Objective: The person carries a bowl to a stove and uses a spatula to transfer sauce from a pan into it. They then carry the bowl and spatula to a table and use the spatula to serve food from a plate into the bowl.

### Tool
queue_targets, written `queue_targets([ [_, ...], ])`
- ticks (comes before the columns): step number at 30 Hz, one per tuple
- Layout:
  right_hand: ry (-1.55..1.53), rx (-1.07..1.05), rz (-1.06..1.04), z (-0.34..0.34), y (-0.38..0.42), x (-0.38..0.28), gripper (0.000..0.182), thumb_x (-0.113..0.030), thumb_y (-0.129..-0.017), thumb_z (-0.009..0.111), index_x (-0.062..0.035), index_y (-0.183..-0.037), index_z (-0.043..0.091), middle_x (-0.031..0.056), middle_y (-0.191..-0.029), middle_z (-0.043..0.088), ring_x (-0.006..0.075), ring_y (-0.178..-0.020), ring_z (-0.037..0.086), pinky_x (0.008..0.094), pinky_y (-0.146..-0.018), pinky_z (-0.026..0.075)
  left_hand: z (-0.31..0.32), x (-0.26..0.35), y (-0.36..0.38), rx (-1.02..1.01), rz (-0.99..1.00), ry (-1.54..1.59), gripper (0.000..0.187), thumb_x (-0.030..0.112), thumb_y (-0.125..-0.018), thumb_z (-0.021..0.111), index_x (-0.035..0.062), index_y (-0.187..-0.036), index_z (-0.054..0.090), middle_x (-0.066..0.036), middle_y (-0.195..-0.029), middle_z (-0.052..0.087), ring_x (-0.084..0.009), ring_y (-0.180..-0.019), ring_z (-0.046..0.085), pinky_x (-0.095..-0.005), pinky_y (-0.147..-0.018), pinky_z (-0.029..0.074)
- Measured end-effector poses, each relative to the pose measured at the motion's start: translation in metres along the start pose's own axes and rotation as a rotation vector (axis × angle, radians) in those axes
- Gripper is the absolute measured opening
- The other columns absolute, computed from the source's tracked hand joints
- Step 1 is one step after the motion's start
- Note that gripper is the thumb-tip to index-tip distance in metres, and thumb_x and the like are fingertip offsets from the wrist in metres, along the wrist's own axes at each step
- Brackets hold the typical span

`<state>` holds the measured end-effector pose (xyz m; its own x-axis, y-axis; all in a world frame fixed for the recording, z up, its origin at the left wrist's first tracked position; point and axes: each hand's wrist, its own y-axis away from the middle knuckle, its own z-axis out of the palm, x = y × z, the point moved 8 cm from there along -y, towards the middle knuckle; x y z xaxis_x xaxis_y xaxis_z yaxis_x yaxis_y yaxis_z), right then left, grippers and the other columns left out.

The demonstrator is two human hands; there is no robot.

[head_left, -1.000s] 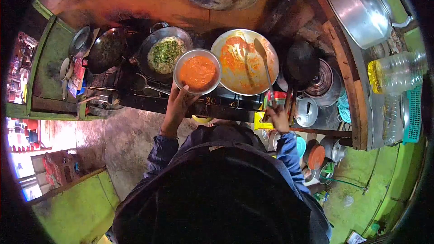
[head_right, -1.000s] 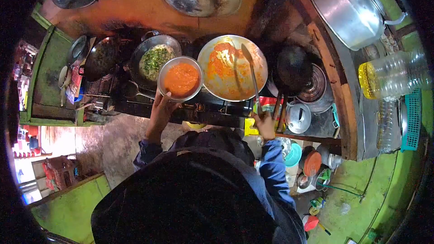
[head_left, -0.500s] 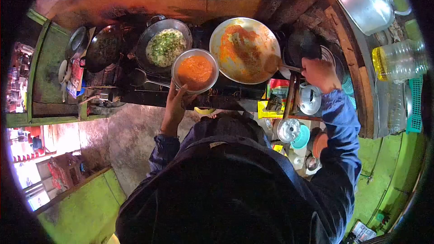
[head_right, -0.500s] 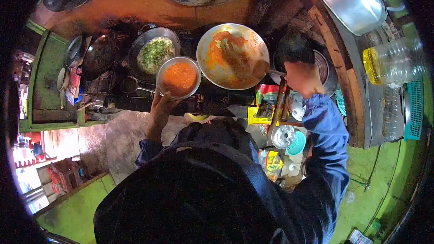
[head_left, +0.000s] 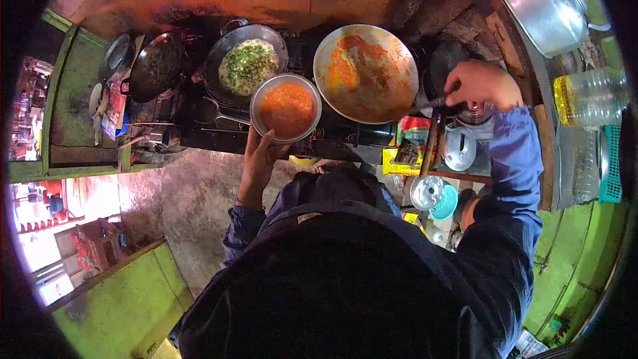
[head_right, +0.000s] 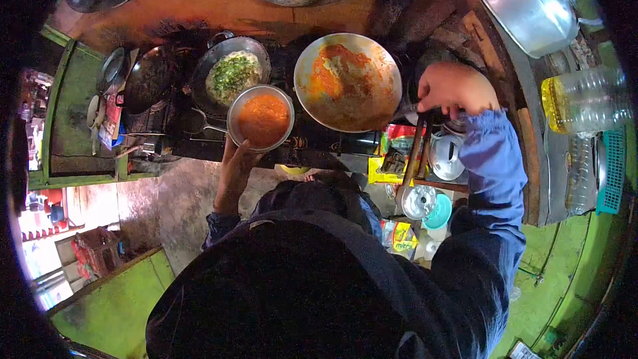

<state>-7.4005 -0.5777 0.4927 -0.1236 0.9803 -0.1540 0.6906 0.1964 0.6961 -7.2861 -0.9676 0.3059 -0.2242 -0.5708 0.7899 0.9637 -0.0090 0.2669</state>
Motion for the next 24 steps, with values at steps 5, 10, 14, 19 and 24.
queue_targets([
  [5, -0.192, -0.050, -0.104, 0.047, -0.080, 0.007, 0.025, -0.024, -0.083, 0.071, -0.0019, -0.096, 0.069, 0.0082, -0.059, 0.062, 0.0165, -0.045, 0.057, 0.0335, -0.042, 0.044, 0.000, -0.002, -0.003, 0.050, -0.007, 0.029, 0.060, 0.008, -0.098, 0.054, 0.0160, -0.150, 0.026, -0.010, -0.132, 0.052, -0.0207, -0.104, 0.066, -0.0288, -0.079, 0.061],
  [10, -0.062, -0.007, -0.099, 0.022, -0.056, 0.013, 0.025, -0.022, -0.081, 0.072, -0.0022, -0.097, 0.069, 0.0079, -0.062, 0.064, 0.0139, -0.046, 0.058, 0.0322, -0.043, 0.046, 0.008, -0.002, -0.011, 0.001, -0.048, 0.006, 0.060, 0.009, -0.098, 0.055, 0.0193, -0.151, 0.028, -0.008, -0.142, 0.046, -0.0238, -0.121, 0.056, -0.0375, -0.096, 0.052],
  [14, -0.082, -0.140, -0.029, 0.023, -0.010, 0.000, 0.027, -0.023, -0.085, 0.069, -0.0047, -0.105, 0.069, 0.0085, -0.064, 0.065, 0.0173, -0.045, 0.060, 0.0345, -0.043, 0.047, 0.006, 0.003, -0.013, 0.049, -0.006, -0.010, 0.058, 0.007, -0.098, 0.054, 0.0170, -0.149, 0.028, -0.009, -0.131, 0.054, -0.0192, -0.101, 0.067, -0.0275, -0.077, 0.060],
  [19, -0.182, 0.243, -0.288, 0.069, -0.116, 0.023, 0.025, -0.024, -0.086, 0.068, -0.0062, -0.104, 0.069, 0.0112, -0.070, 0.067, 0.0177, -0.051, 0.061, 0.0330, -0.047, 0.047, 0.006, 0.004, -0.016, 0.022, -0.037, -0.029, 0.059, 0.011, -0.098, 0.054, 0.0212, -0.151, 0.029, -0.005, -0.138, 0.050, -0.0191, -0.115, 0.060, -0.0330, -0.088, 0.053],
  [24, -0.213, -0.028, -0.096, 0.059, -0.015, 0.010, 0.027, -0.027, -0.089, 0.066, -0.0062, -0.107, 0.067, 0.0092, -0.077, 0.067, 0.0147, -0.057, 0.062, 0.0329, -0.053, 0.048, 0.002, 0.003, -0.009, 0.059, -0.021, -0.009, 0.059, 0.007, -0.098, 0.053, 0.0200, -0.150, 0.028, -0.007, -0.134, 0.052, -0.0193, -0.104, 0.066, -0.0287, -0.081, 0.059],
])
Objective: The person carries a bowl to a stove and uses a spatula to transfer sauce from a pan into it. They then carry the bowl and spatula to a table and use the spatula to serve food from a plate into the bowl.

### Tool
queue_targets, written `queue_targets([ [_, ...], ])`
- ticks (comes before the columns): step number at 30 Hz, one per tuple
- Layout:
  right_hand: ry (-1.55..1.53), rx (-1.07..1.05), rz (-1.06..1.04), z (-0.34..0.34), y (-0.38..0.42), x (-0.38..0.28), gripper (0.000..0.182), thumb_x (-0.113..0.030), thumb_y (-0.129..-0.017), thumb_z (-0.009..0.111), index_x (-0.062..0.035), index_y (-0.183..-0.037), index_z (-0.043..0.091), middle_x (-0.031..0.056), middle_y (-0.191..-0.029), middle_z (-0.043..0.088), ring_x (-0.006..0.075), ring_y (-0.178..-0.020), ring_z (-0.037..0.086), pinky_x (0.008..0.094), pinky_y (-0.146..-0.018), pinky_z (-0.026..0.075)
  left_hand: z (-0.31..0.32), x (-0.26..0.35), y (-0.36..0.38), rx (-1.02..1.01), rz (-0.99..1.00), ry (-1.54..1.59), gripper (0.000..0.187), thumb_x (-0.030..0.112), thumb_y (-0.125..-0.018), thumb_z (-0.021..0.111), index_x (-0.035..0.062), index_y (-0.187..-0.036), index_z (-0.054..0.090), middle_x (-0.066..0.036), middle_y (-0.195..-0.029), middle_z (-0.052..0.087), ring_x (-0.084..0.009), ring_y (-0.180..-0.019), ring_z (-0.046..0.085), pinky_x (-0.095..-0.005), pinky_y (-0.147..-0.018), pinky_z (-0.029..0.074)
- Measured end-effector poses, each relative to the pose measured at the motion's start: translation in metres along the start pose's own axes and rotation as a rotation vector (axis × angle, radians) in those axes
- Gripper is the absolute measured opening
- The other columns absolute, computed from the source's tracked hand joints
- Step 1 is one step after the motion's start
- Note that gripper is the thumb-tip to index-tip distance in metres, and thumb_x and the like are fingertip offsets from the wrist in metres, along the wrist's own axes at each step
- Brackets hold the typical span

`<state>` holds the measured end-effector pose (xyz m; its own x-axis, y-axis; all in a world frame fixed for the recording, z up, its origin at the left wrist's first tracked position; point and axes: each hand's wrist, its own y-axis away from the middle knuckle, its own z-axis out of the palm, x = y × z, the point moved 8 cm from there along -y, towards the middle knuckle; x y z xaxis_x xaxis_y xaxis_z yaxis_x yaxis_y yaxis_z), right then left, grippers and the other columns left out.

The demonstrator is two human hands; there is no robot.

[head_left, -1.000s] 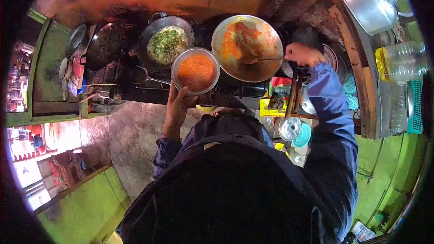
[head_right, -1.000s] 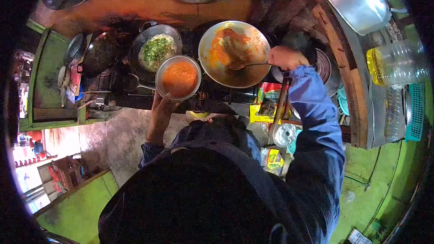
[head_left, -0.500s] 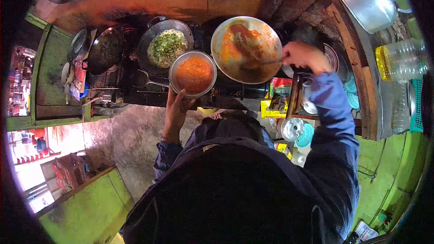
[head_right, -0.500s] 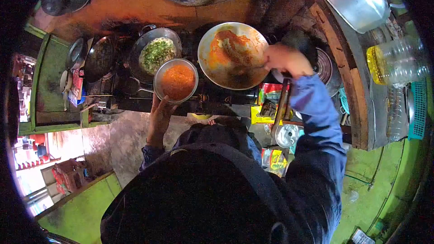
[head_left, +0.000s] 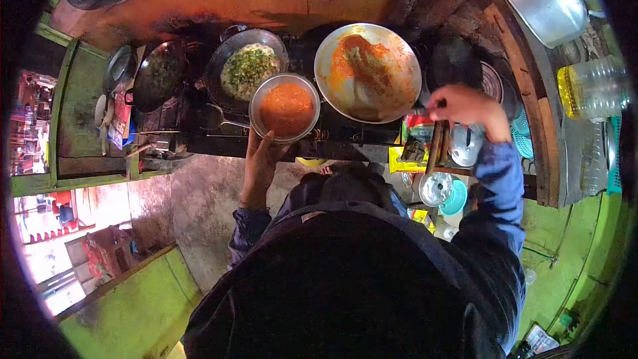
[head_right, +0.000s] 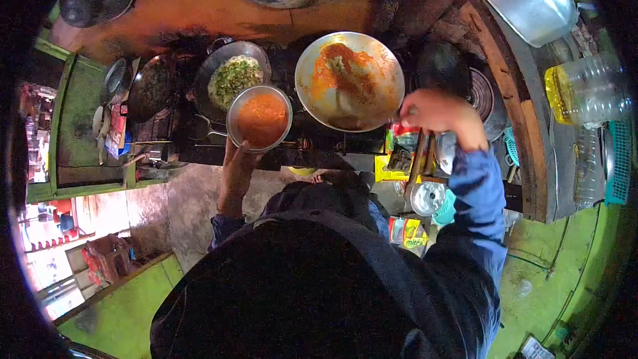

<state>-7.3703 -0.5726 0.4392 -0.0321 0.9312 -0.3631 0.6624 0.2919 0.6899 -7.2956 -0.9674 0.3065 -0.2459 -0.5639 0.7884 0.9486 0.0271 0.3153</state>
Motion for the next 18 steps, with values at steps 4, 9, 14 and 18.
queue_targets([
  [4, -0.039, 0.127, -0.073, 0.031, -0.019, -0.011, 0.027, -0.027, -0.089, 0.066, -0.0060, -0.106, 0.067, 0.0097, -0.076, 0.068, 0.0165, -0.064, 0.066, 0.0358, -0.058, 0.050, 0.001, 0.002, 0.006, 0.009, -0.004, -0.006, 0.060, 0.009, -0.098, 0.053, 0.0202, -0.151, 0.026, -0.008, -0.134, 0.052, -0.0199, -0.106, 0.065, -0.0298, -0.083, 0.059],
  [9, -0.071, 0.432, -0.177, 0.028, -0.065, 0.014, 0.026, -0.026, -0.090, 0.064, -0.0055, -0.107, 0.066, 0.0093, -0.073, 0.066, 0.0180, -0.057, 0.061, 0.0370, -0.053, 0.050, 0.006, -0.001, -0.005, -0.037, 0.003, 0.045, 0.059, 0.008, -0.099, 0.053, 0.0201, -0.150, 0.027, -0.008, -0.131, 0.054, -0.0191, -0.105, 0.065, -0.0292, -0.081, 0.059],
  [14, -0.288, 0.100, 0.016, 0.044, -0.009, -0.012, 0.027, -0.029, -0.094, 0.061, -0.0062, -0.109, 0.064, 0.0079, -0.070, 0.064, 0.0149, -0.050, 0.057, 0.0321, -0.047, 0.048, 0.000, 0.001, -0.004, -0.039, -0.007, 0.029, 0.058, 0.008, -0.099, 0.053, 0.0200, -0.149, 0.028, -0.008, -0.129, 0.056, -0.0187, -0.104, 0.066, -0.0290, -0.080, 0.059],
  [18, -0.347, 0.281, 0.011, 0.062, -0.050, -0.023, 0.027, -0.029, -0.095, 0.059, -0.0042, -0.105, 0.062, 0.0130, -0.077, 0.067, 0.0233, -0.060, 0.065, 0.0397, -0.057, 0.052, 0.006, 0.005, -0.010, -0.023, 0.014, 0.032, 0.058, 0.008, -0.099, 0.053, 0.0206, -0.150, 0.027, -0.008, -0.128, 0.057, -0.0185, -0.100, 0.067, -0.0287, -0.078, 0.060],
])
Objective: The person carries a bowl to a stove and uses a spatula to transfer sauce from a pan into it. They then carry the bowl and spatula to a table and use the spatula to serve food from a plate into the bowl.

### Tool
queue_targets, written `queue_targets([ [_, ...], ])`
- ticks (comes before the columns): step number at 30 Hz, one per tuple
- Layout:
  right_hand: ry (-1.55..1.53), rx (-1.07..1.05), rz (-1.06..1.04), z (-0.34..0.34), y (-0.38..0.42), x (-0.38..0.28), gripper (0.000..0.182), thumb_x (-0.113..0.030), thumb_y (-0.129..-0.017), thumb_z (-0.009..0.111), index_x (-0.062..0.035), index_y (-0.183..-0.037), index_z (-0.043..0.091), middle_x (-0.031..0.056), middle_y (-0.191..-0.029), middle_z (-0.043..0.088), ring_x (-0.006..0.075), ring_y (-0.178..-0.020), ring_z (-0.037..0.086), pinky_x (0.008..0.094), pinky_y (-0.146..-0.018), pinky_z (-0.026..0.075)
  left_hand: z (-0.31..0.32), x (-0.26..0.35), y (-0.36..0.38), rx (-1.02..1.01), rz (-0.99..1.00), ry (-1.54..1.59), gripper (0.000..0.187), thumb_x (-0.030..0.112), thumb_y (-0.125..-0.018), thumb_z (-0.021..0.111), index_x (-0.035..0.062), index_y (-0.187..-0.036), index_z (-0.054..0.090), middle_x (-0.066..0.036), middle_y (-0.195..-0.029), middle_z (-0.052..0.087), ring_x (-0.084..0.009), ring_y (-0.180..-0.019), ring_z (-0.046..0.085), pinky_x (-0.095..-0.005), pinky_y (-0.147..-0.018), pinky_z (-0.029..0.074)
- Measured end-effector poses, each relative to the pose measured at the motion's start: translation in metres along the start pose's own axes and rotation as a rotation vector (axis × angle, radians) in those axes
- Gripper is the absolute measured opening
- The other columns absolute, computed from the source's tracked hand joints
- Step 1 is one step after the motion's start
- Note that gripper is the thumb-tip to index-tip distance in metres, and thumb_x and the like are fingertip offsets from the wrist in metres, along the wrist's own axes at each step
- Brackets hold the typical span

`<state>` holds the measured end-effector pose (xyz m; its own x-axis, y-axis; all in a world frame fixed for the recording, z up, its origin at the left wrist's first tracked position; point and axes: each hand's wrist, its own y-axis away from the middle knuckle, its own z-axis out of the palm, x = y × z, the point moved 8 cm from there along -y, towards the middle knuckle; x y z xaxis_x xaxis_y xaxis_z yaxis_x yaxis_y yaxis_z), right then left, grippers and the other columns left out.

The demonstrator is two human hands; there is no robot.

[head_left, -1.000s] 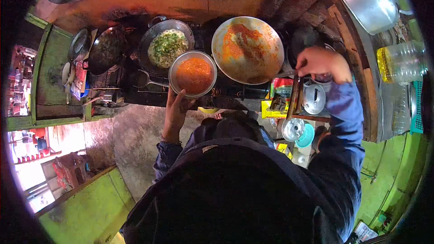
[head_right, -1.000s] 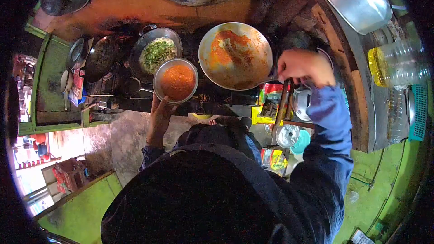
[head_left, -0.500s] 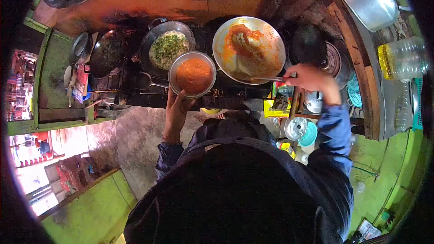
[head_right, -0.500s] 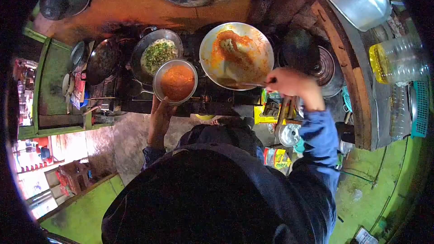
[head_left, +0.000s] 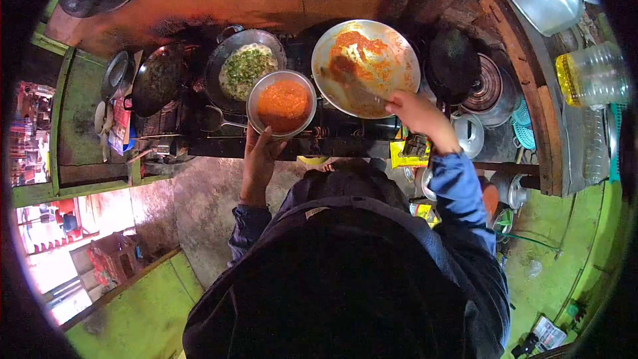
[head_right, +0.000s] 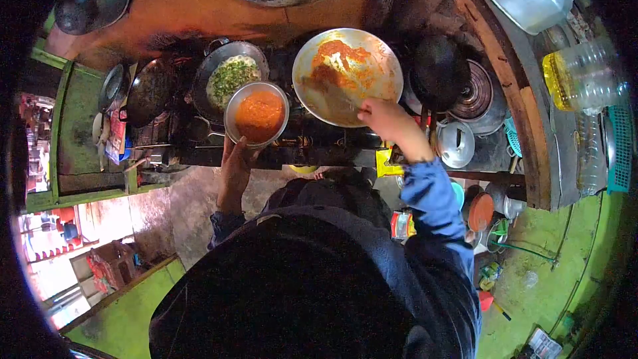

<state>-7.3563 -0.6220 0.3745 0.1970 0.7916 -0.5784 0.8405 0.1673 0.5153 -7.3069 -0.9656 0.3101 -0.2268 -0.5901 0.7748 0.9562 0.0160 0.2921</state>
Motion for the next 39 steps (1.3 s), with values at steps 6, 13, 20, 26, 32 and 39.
queue_targets([
  [6, 0.095, 0.154, -0.164, -0.007, 0.034, 0.004, 0.030, -0.032, -0.094, 0.060, -0.0047, -0.106, 0.062, 0.0156, -0.075, 0.065, 0.0238, -0.057, 0.062, 0.0365, -0.056, 0.049, 0.000, -0.004, 0.005, -0.016, -0.016, -0.010, 0.058, 0.007, -0.099, 0.051, 0.0200, -0.150, 0.026, -0.008, -0.129, 0.056, -0.0195, -0.101, 0.067, -0.0293, -0.078, 0.061],
  [13, 0.264, 0.428, -0.201, 0.019, -0.024, -0.011, 0.025, -0.027, -0.092, 0.057, -0.0028, -0.097, 0.061, 0.0244, -0.089, 0.067, 0.0443, -0.087, 0.064, 0.0530, -0.076, 0.050, 0.010, 0.002, 0.003, -0.012, -0.006, -0.011, 0.057, 0.008, -0.099, 0.051, 0.0181, -0.150, 0.027, -0.010, -0.131, 0.054, -0.0203, -0.104, 0.066, -0.0295, -0.078, 0.061],
  [20, 0.199, 0.335, -0.176, 0.031, 0.023, -0.036, 0.030, -0.031, -0.096, 0.054, -0.0045, -0.109, 0.061, 0.0230, -0.090, 0.068, 0.0436, -0.087, 0.065, 0.0529, -0.077, 0.050, 0.008, -0.004, 0.004, -0.020, -0.017, -0.021, 0.057, 0.008, -0.099, 0.051, 0.0183, -0.150, 0.027, -0.010, -0.134, 0.051, -0.0197, -0.106, 0.065, -0.0277, -0.077, 0.061],
  [26, 0.346, 0.614, -0.263, 0.031, -0.029, -0.047, 0.027, -0.026, -0.100, 0.047, -0.0015, -0.109, 0.054, 0.0221, -0.073, 0.066, 0.0352, -0.057, 0.066, 0.0487, -0.061, 0.053, 0.003, 0.003, 0.004, -0.031, -0.029, -0.010, 0.059, 0.009, -0.098, 0.052, 0.0198, -0.150, 0.027, -0.009, -0.134, 0.051, -0.0193, -0.106, 0.065, -0.0277, -0.077, 0.060],
  [32, 0.096, 0.195, -0.119, 0.062, -0.001, -0.066, 0.033, -0.023, -0.099, 0.045, 0.0056, -0.114, 0.049, 0.0258, -0.079, 0.067, 0.0417, -0.073, 0.067, 0.0521, -0.074, 0.053, -0.011, 0.004, 0.013, -0.036, -0.035, -0.041, 0.060, 0.009, -0.098, 0.053, 0.0204, -0.151, 0.026, -0.009, -0.132, 0.054, -0.0193, -0.104, 0.066, -0.0300, -0.079, 0.060],
  [39, 0.188, 0.279, -0.115, 0.008, -0.020, -0.031, 0.028, -0.028, -0.098, 0.049, -0.0028, -0.111, 0.052, 0.0211, -0.075, 0.065, 0.0387, -0.065, 0.064, 0.0494, -0.064, 0.051, 0.003, 0.008, 0.011, -0.056, -0.013, 0.012, 0.061, 0.008, -0.098, 0.053, 0.0197, -0.151, 0.026, -0.009, -0.131, 0.055, -0.0187, -0.102, 0.066, -0.0291, -0.077, 0.060],
])
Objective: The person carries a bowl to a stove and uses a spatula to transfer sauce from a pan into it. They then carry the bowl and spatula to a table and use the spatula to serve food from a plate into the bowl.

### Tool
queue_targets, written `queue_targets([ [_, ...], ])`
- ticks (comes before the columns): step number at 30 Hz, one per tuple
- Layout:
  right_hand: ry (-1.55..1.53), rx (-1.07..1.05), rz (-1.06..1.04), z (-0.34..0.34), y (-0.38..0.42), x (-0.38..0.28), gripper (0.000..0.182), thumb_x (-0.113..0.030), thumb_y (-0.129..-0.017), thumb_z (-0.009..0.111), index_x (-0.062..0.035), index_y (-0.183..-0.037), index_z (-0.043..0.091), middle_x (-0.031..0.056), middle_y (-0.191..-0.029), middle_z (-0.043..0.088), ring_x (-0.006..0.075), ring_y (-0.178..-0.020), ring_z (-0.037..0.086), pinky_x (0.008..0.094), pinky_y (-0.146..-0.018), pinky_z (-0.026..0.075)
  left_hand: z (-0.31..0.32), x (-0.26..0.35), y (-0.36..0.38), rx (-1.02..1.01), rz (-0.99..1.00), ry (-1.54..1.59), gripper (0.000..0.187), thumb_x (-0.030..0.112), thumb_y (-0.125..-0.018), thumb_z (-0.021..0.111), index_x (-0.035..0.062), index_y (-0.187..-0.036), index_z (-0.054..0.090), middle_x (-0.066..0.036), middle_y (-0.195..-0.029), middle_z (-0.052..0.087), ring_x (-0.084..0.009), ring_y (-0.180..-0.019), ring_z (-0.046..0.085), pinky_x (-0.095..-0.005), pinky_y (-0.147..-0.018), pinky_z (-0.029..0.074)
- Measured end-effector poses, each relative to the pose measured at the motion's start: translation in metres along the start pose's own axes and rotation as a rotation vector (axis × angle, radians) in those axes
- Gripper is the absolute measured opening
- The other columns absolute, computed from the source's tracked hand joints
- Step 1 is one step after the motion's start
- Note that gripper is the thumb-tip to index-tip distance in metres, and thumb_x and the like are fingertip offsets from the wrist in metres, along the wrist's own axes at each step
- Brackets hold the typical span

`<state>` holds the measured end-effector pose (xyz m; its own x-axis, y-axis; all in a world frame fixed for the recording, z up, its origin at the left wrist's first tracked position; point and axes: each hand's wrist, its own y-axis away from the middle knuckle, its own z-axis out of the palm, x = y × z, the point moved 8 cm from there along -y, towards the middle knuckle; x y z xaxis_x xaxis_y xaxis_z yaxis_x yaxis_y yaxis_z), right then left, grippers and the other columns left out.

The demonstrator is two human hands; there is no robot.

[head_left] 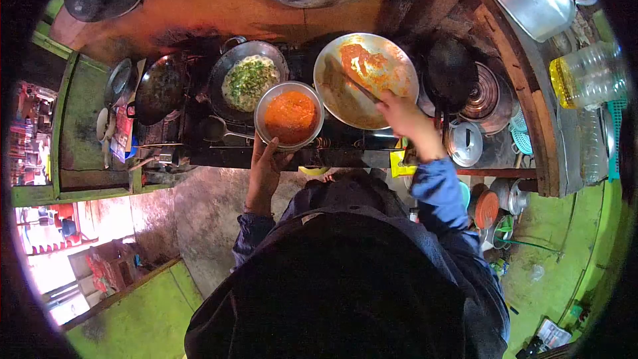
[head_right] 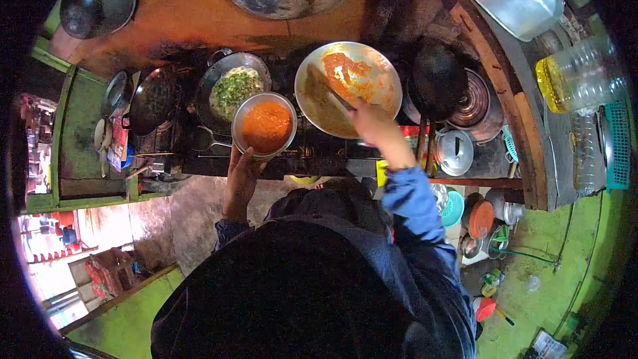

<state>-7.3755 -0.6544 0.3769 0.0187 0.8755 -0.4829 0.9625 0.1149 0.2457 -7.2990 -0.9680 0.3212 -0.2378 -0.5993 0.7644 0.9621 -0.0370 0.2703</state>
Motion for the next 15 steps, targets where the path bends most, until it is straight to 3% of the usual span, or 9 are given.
queue_targets([
  [1, -0.043, -0.135, 0.020, -0.013, 0.012, -0.001, 0.027, -0.031, -0.098, 0.051, -0.0070, -0.109, 0.055, 0.0189, -0.068, 0.063, 0.0342, -0.051, 0.062, 0.0464, -0.056, 0.050, 0.003, 0.003, 0.001, -0.001, 0.011, -0.001, 0.060, 0.008, -0.098, 0.053, 0.0195, -0.151, 0.026, -0.009, -0.131, 0.055, -0.0186, -0.102, 0.066, -0.0288, -0.076, 0.060],
  [2, -0.042, -0.134, 0.021, -0.032, 0.025, -0.008, 0.027, -0.031, -0.098, 0.051, -0.0070, -0.109, 0.055, 0.0189, -0.068, 0.063, 0.0342, -0.051, 0.062, 0.0464, -0.056, 0.050, 0.000, 0.003, 0.001, -0.002, 0.011, 0.000, 0.060, 0.008, -0.098, 0.053, 0.0195, -0.151, 0.026, -0.009, -0.131, 0.055, -0.0186, -0.102, 0.066, -0.0288, -0.076, 0.060],
  [4, -0.109, -0.441, 0.130, -0.030, 0.056, -0.012, 0.027, -0.032, -0.097, 0.052, -0.0084, -0.110, 0.055, 0.0170, -0.070, 0.064, 0.0310, -0.051, 0.062, 0.0439, -0.057, 0.050, -0.011, 0.002, 0.004, 0.038, -0.021, -0.024, 0.061, 0.008, -0.098, 0.054, 0.0195, -0.151, 0.026, -0.009, -0.132, 0.054, -0.0191, -0.102, 0.066, -0.0284, -0.075, 0.061],
  [7, -0.005, -0.301, -0.033, 0.003, 0.040, -0.013, 0.028, -0.031, -0.098, 0.051, -0.0069, -0.111, 0.055, 0.0161, -0.069, 0.063, 0.0272, -0.047, 0.061, 0.0425, -0.054, 0.049, -0.013, 0.004, 0.007, 0.057, -0.034, -0.044, 0.061, 0.009, -0.098, 0.055, 0.0197, -0.151, 0.027, -0.009, -0.132, 0.053, -0.0196, -0.102, 0.066, -0.0278, -0.074, 0.061],
  [9, 0.023, -0.265, -0.023, 0.021, 0.023, -0.020, 0.029, -0.031, -0.098, 0.050, -0.0055, -0.112, 0.055, 0.0161, -0.072, 0.064, 0.0246, -0.046, 0.061, 0.0415, -0.054, 0.049, -0.009, 0.003, 0.003, 0.038, -0.018, -0.026, 0.061, 0.009, -0.098, 0.055, 0.0197, -0.150, 0.027, -0.010, -0.132, 0.054, -0.0198, -0.102, 0.067, -0.0279, -0.074, 0.061],
  [11, -0.085, -0.232, 0.120, 0.020, 0.006, -0.013, 0.030, -0.030, -0.098, 0.049, -0.0051, -0.112, 0.055, 0.0174, -0.076, 0.065, 0.0256, -0.047, 0.061, 0.0423, -0.054, 0.049, -0.006, 0.002, -0.001, 0.019, -0.001, -0.008, 0.060, 0.010, -0.097, 0.055, 0.0198, -0.150, 0.027, -0.010, -0.131, 0.054, -0.0200, -0.102, 0.067, -0.0279, -0.074, 0.061],
  [12, 0.103, -0.216, -0.002, 0.008, -0.001, -0.015, 0.028, -0.029, -0.098, 0.049, -0.0049, -0.109, 0.056, 0.0173, -0.075, 0.065, 0.0252, -0.048, 0.062, 0.0420, -0.053, 0.049, -0.005, 0.000, -0.003, 0.026, -0.011, 0.006, 0.060, 0.010, -0.098, 0.055, 0.0198, -0.150, 0.027, -0.010, -0.131, 0.055, -0.0201, -0.102, 0.067, -0.0279, -0.074, 0.061],
  [13, 0.015, -0.162, -0.030, -0.012, 0.012, -0.008, 0.027, -0.026, -0.095, 0.053, -0.0014, -0.100, 0.061, 0.0196, -0.072, 0.065, 0.0323, -0.055, 0.064, 0.0460, -0.055, 0.050, -0.006, -0.002, -0.004, 0.033, -0.021, 0.019, 0.060, 0.010, -0.098, 0.054, 0.0198, -0.150, 0.028, -0.011, -0.130, 0.056, -0.0202, -0.102, 0.067, -0.0278, -0.074, 0.061],
  [15, 0.037, -0.368, 0.077, -0.040, 0.039, -0.009, 0.024, -0.027, -0.096, 0.055, -0.0038, -0.099, 0.060, 0.0127, -0.066, 0.062, 0.0196, -0.044, 0.056, 0.0390, -0.047, 0.046, -0.007, -0.004, -0.007, -0.005, -0.017, 0.017, 0.059, 0.010, -0.098, 0.054, 0.0199, -0.150, 0.027, -0.010, -0.130, 0.056, -0.0202, -0.101, 0.067, -0.0278, -0.074, 0.061],
])
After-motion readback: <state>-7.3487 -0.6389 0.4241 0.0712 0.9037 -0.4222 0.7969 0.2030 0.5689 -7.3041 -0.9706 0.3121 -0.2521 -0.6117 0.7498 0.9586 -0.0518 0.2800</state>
